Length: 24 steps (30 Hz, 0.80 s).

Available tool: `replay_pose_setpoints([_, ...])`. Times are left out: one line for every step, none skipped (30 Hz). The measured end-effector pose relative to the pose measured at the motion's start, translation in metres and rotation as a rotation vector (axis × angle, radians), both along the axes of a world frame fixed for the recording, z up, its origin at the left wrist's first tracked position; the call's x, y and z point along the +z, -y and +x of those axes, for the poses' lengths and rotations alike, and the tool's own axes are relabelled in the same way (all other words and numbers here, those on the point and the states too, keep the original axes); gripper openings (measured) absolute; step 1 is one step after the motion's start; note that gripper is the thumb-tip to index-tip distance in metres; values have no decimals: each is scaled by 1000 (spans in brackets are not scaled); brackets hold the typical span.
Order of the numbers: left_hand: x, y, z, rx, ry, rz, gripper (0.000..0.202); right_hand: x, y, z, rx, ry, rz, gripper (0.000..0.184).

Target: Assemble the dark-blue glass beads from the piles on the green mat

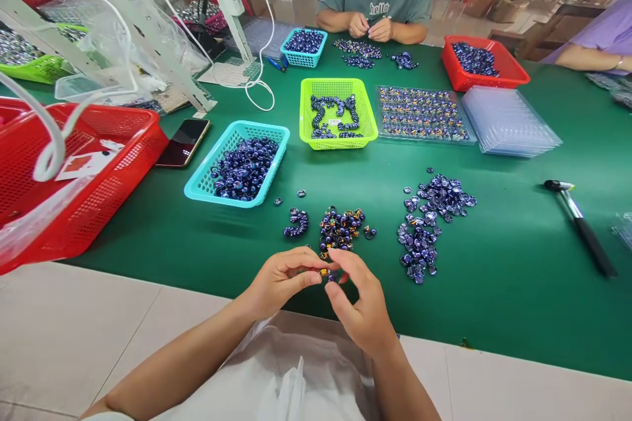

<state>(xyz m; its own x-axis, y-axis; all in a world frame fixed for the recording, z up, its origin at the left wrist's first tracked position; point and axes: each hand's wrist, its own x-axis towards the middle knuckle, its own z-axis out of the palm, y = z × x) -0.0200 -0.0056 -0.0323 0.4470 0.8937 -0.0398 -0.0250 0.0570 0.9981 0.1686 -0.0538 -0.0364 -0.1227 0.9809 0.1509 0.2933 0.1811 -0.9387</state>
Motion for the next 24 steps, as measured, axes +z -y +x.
replay_pose_setpoints([1,0,0,-16,15,-51,25,2,0,0,37,71,76,41])
replay_pose_setpoints([3,-1,-1,-31,36,-103,25,4,-1,0,69,133,141,41])
replay_pose_setpoints([4,-1,-1,-45,59,-152,25,4,-2,0,88,183,194,41])
replay_pose_setpoints([5,-2,0,-55,82,-198,26,4,-2,0,94,220,235,40])
replay_pose_setpoints([6,-2,0,-64,102,-239,27,3,-3,0,90,246,268,41])
replay_pose_setpoints([7,-2,0,-70,115,-272,28,2,-4,-1,80,262,297,41])
replay_pose_setpoints([7,-2,0,-72,122,-297,28,0,-4,-1,66,265,325,41])
replay_pose_setpoints([7,-1,0,-71,123,-314,29,-1,-4,-2,48,257,350,40])
replay_pose_setpoints([7,-1,0,-65,121,-327,29,-2,-4,-2,26,237,368,38])
replay_pose_setpoints([6,0,0,-53,116,-336,29,-3,-3,-3,1,209,372,35])
replay_pose_setpoints([6,1,0,-36,111,-340,29,-5,-2,-3,-23,176,360,32])
replay_pose_setpoints([5,2,0,-17,104,-340,30,-6,-1,-4,-44,143,334,29])
replay_pose_setpoints([4,3,-1,-2,96,-335,29,-7,0,-4,-60,116,297,25])
replay_pose_setpoints([3,5,-1,7,86,-324,29,-8,1,-4,-72,97,258,23])
replay_pose_setpoints([2,6,-2,9,71,-306,27,-9,2,-5,-79,90,225,21])
replay_pose_setpoints([1,7,-2,8,50,-279,26,-9,2,-6,-86,96,205,19])
replay_pose_setpoints([0,8,-3,5,20,-238,24,-10,2,-6,-96,110,195,17])
replay_pose_setpoints([-1,9,-3,4,-20,-182,23,-10,2,-7,-108,132,192,16])
replay_pose_setpoints([-1,10,-3,5,-68,-111,21,-11,2,-7,-123,154,196,15])
replay_pose_setpoints([-2,11,-3,9,-118,-30,20,-11,2,-8,-135,176,202,15])
replay_pose_setpoints([-3,13,-3,15,-167,53,19,-11,2,-8,-140,192,204,15])
replay_pose_setpoints([-3,14,-3,24,-206,132,19,-10,2,-9,-138,202,202,15])
replay_pose_setpoints([-4,16,-3,37,-236,206,19,-10,2,-9,-130,207,197,16])
replay_pose_setpoints([-4,18,-2,50,-259,272,20,-10,3,-9,-121,208,192,15])
